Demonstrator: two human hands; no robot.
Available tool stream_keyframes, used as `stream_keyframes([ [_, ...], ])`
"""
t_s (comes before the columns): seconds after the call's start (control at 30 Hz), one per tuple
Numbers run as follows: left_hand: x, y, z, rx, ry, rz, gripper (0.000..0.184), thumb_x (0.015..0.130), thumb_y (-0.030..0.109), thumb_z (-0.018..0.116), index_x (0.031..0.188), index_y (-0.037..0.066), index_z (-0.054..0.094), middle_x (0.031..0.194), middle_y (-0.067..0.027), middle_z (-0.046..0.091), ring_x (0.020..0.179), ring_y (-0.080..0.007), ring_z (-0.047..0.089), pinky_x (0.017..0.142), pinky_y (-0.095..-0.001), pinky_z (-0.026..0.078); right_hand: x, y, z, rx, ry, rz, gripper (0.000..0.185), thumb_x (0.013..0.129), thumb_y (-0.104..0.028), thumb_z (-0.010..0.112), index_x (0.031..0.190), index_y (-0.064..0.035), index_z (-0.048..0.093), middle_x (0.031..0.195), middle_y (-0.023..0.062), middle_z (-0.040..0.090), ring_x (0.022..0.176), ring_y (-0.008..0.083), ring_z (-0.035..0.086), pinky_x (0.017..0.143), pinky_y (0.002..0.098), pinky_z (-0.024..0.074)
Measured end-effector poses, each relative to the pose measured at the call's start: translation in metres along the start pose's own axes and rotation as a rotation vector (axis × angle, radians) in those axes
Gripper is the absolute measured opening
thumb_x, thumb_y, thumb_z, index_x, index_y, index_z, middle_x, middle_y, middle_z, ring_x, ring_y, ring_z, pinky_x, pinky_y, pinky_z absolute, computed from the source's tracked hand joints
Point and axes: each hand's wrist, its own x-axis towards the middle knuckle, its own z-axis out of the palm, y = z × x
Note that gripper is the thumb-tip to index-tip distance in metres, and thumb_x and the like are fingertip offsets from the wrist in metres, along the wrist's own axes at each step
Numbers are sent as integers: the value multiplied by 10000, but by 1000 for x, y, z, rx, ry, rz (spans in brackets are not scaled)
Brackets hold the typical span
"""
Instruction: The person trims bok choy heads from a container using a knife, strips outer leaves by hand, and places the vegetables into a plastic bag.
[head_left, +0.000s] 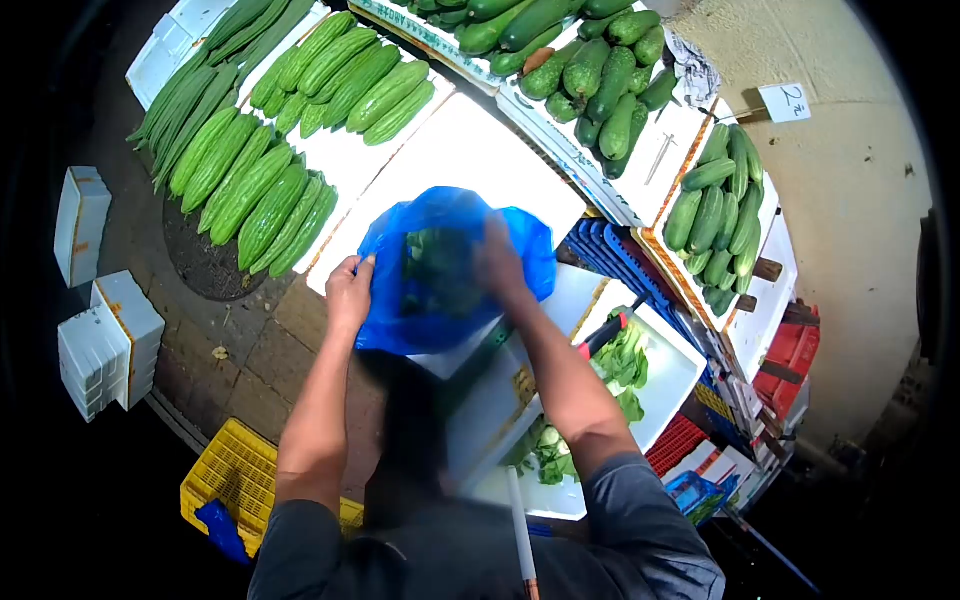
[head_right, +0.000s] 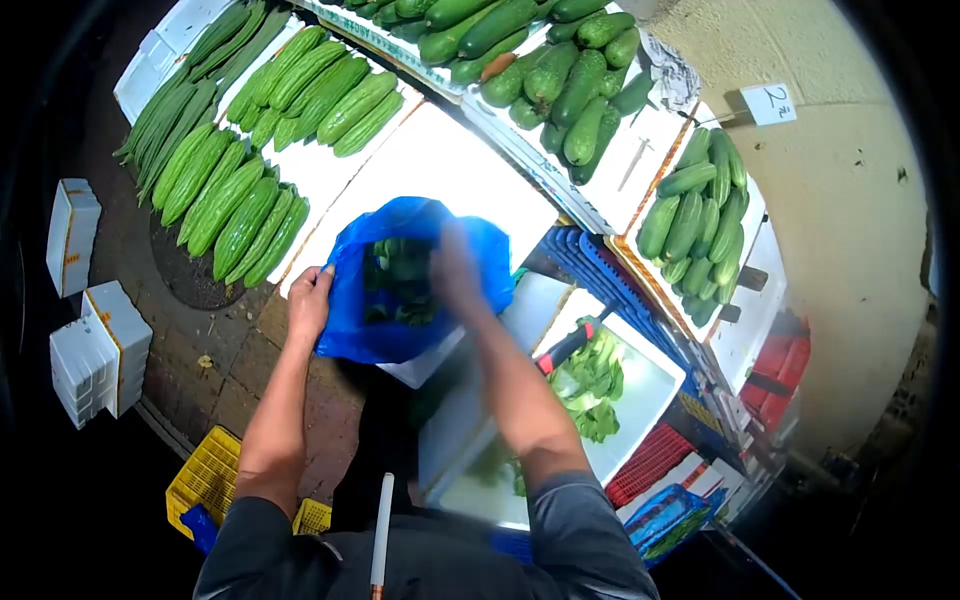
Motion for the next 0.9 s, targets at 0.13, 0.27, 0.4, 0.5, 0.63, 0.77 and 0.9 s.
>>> stream_keyframes([
  [0.13,22,-13,8,86,48,55,334,983,285,620,807,6,673,592,11,513,558,-82,426,526,-297,365,44,10,-4,-78,18,256,559,934,-153,576,1419,64,401,1436,369,412,1336,496,419,1091,503,390],
  [0.27,23,-15,6,28,48,28,365,985,291,615,753,11,639,572,-3,472,551,-96,401,525,-311,353,14,-8,-1,-32,114,-26,482,916,-128,587,1362,21,479,1415,320,457,1255,483,494,1046,496,434],
  [0.4,13,-9,2,-184,-55,-66,347,1003,280,605,738,58,639,628,91,471,567,-29,360,506,-250,294,-7,-26,8,43,88,-214,498,902,-126,573,1387,-60,484,1434,260,468,1235,437,508,1044,501,423],
  [0.5,11,-12,2,-283,-122,-149,359,998,286,615,676,129,592,605,116,416,554,-16,314,494,-239,251,15,-38,26,-14,113,-142,455,833,-80,599,1288,-89,587,1291,232,581,1161,418,570,982,525,456],
  [0.63,6,5,-16,-236,-271,-239,333,969,270,663,681,117,597,613,108,447,553,-16,338,496,-232,271,77,-24,28,-110,-166,-150,292,810,-144,599,1071,-82,716,1050,171,707,1021,398,646,902,496,502],
  [0.77,11,18,-43,-176,-363,-271,239,912,262,730,862,28,732,723,21,663,635,-50,580,579,-225,474,117,-47,-27,-26,-715,-101,365,829,-346,604,914,-12,723,875,148,733,772,314,685,746,434,530],
  [0.9,22,11,-64,-83,-497,-250,238,927,244,716,969,11,735,820,-6,708,655,-66,611,615,-235,503,141,-63,-70,167,-970,148,321,862,-349,669,918,-42,744,804,74,705,687,191,634,627,354,512],
])
